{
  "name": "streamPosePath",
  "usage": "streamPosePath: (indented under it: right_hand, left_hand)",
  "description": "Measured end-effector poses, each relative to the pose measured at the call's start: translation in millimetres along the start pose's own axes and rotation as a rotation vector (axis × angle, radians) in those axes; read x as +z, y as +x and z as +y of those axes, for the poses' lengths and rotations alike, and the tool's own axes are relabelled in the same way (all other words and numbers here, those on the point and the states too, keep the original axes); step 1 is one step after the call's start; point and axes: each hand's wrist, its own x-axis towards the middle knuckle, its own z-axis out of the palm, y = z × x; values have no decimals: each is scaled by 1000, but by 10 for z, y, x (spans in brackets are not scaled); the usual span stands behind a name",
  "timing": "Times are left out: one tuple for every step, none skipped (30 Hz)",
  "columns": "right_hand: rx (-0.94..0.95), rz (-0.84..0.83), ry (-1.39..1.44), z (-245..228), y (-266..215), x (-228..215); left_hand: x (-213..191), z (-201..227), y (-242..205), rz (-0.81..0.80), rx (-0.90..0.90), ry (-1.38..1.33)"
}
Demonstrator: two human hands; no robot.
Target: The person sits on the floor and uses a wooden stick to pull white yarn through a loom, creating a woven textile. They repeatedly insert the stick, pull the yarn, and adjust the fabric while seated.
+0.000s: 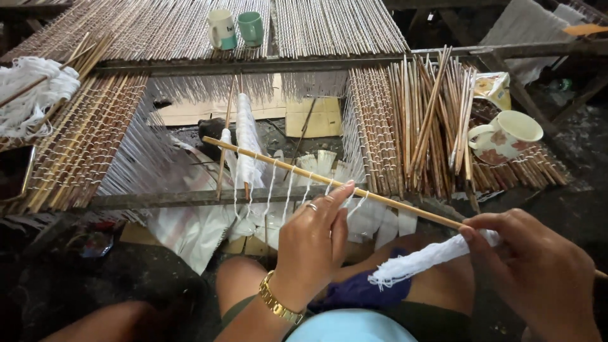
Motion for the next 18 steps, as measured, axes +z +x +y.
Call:
streamPosePath:
  right_hand:
    - [22,-15,-47,6,-1,26]
    - [43,-30,-94,10,-2,51]
    - [46,-29,-92,29,-12,73]
    - [35,-17,-90,47,-23,94]
    - [23,-6,-90,66,-30,111]
    - [24,-7,-90,60,-41,107]
    - [18,4,-89,55,-44,105]
    - [12,16,-87,49,-49,102]
    - [11,18,-88,51,-54,109]
    - [0,35,-77,53,-58,118]
    - [-11,48,-66,55,-63,128]
    - [-11,48,-66,59,-56,126]
    - [-17,48,-58,60,-56,126]
    - [-22,48,-49,61,-57,126]
    - [-22,47,-49,58,-57,125]
    - [-13,34,-66,54,-57,123]
    - [-4,25,-82,49,-47,124]
    - [-5,26,-81,46,-47,144]
  left_hand:
    - [12,-2,-12,-7,-33,22]
    - [22,-4,-24,-14,-66,45]
    - [-4,33,0,-17,-65,45]
    - [-32,69,23,-8,-23,-5]
    - [-59,110,44,2,15,-56]
    - [-32,92,24,1,15,-56]
    - [-6,71,13,3,-13,-20]
    - [20,50,1,5,-41,17]
    - [10,44,3,6,-40,17]
    - [2,38,5,1,-24,-19]
    - [-8,33,2,-5,-11,-53]
    - [-2,0,-1,-5,-12,-53]
    - [2,-34,-5,22,-36,-16]
    - [7,-68,-10,49,-60,21]
    - [-9,-78,-12,48,-61,21]
    - [-25,-88,-12,52,-68,25]
    - [-44,-102,-4,59,-72,30]
    - [29,-124,-42,60,-71,32]
